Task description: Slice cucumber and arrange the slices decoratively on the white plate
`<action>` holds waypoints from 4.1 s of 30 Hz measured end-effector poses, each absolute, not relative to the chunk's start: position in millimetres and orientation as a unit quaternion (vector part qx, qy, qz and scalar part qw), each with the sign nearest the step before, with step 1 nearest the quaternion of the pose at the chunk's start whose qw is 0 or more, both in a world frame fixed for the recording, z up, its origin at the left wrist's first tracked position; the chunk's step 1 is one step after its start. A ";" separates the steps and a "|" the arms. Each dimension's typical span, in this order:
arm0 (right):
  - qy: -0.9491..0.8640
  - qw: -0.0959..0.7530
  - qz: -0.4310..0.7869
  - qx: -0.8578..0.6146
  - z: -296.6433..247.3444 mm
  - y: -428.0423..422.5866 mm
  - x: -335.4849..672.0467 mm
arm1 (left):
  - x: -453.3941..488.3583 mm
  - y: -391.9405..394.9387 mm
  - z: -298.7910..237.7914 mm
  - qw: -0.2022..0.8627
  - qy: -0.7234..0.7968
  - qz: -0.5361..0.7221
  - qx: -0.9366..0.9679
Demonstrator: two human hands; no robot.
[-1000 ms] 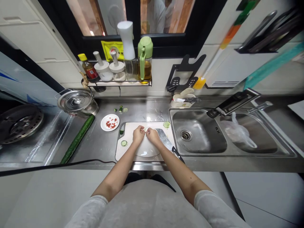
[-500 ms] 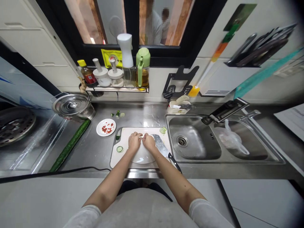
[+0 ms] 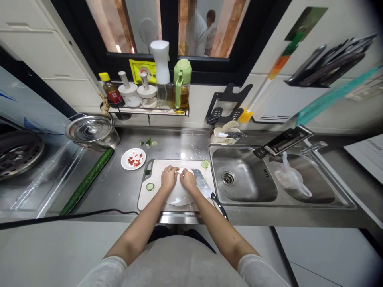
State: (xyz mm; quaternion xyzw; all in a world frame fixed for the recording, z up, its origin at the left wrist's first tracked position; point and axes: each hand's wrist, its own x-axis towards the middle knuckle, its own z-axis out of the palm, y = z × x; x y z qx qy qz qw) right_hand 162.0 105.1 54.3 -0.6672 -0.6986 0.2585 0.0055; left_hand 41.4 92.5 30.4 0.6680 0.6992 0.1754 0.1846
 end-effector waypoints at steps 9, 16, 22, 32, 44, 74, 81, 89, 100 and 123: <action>-0.705 -0.005 0.257 -0.661 54.4 102.4 163.8 | 42.8 92.2 33.8 0.183 0.704 0.163 0.667; -0.756 -0.025 0.229 -0.613 58.4 98.9 164.3 | 42.4 92.0 36.3 0.181 0.704 0.155 0.669; -0.773 -0.037 0.218 -0.595 60.1 97.7 163.9 | 43.2 91.8 37.1 0.183 0.706 0.153 0.666; -0.701 0.086 0.253 -0.661 77.9 90.4 197.9 | 6.6 67.9 50.6 0.203 0.728 0.277 0.594; -0.646 0.257 0.277 -0.663 68.7 44.0 264.1 | -76.1 -12.0 37.7 0.174 0.823 0.228 0.490; -0.700 0.187 0.300 -0.621 71.3 33.9 235.3 | -59.8 -2.4 40.0 0.163 0.827 0.129 0.522; -0.702 0.190 0.311 -0.612 68.5 32.1 234.3 | -66.5 5.1 40.3 0.188 0.815 0.136 0.531; -0.698 0.193 0.315 -0.613 69.2 31.4 232.5 | -68.6 4.1 43.8 0.189 0.818 0.189 0.509; -0.685 0.292 0.433 -0.507 113.4 46.9 171.5 | -37.8 9.9 98.5 0.547 0.595 0.493 0.321; -0.738 0.386 0.363 -0.418 141.4 43.1 164.6 | 4.1 8.7 148.2 0.690 0.511 0.463 0.219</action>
